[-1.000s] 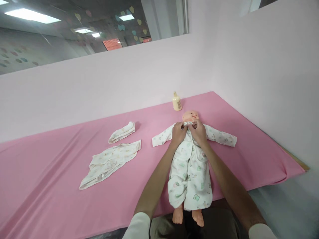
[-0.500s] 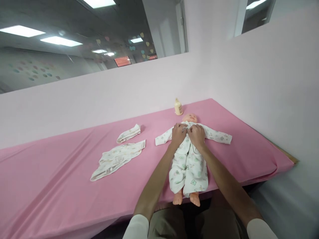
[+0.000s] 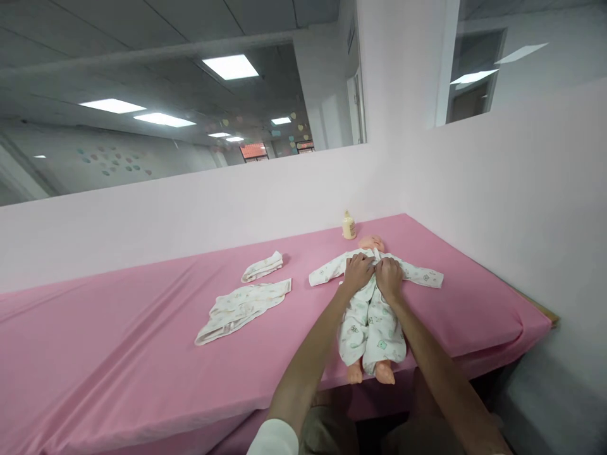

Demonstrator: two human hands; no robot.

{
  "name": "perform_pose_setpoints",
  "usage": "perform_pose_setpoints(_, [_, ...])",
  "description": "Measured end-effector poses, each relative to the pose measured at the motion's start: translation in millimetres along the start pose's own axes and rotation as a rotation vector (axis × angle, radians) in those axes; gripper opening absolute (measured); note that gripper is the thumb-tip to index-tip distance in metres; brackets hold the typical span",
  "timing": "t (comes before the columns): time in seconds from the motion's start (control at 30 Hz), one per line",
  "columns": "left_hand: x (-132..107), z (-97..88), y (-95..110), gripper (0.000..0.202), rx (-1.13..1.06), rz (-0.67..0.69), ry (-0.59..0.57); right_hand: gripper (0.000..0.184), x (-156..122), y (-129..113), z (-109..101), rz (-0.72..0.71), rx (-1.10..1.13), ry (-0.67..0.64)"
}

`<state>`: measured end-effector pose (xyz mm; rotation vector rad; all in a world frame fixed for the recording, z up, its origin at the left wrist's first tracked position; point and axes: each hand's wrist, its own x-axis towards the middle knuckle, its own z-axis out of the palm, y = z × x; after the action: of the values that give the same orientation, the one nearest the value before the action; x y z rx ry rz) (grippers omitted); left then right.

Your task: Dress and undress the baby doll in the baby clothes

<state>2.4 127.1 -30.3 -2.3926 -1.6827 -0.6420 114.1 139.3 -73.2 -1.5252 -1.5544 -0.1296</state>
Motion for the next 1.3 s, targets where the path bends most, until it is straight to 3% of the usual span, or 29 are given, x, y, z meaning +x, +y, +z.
perform_pose_setpoints(0.13, [2,1.9,-1,0.033,0.012,-0.034,-0.012,0.026,-1,5,2,0.063,0.243,0.033])
perform_pose_setpoints(0.3, [2,3.8,-3,0.03,-0.039,-0.047,-0.006,0.024,4,11,3,0.076,0.609,-0.029])
perform_pose_setpoints(0.67, [0,1.8,-4,0.028,-0.07,0.017,0.06,0.028,9,15,2,0.112,0.761,-0.111])
perform_pose_setpoints(0.83, [-2,6.3,-9,0.027,-0.184,0.01,0.109,0.027,8,16,3,0.104,0.714,-0.122])
perform_pose_setpoints(1.03, [-5,7.7,-16,0.025,-0.391,-0.118,0.163,0.03,-8,5,-10,0.072,0.391,0.082])
perform_pose_setpoints(1.17, [-8,7.2,-21,0.024,-0.476,-0.167,0.161,0.021,-28,-10,-17,-0.114,0.207,-0.005])
perform_pose_setpoints(1.3, [-9,9.4,-22,0.024,-0.443,-0.166,0.157,0.011,-37,-15,-18,-0.133,0.106,0.001])
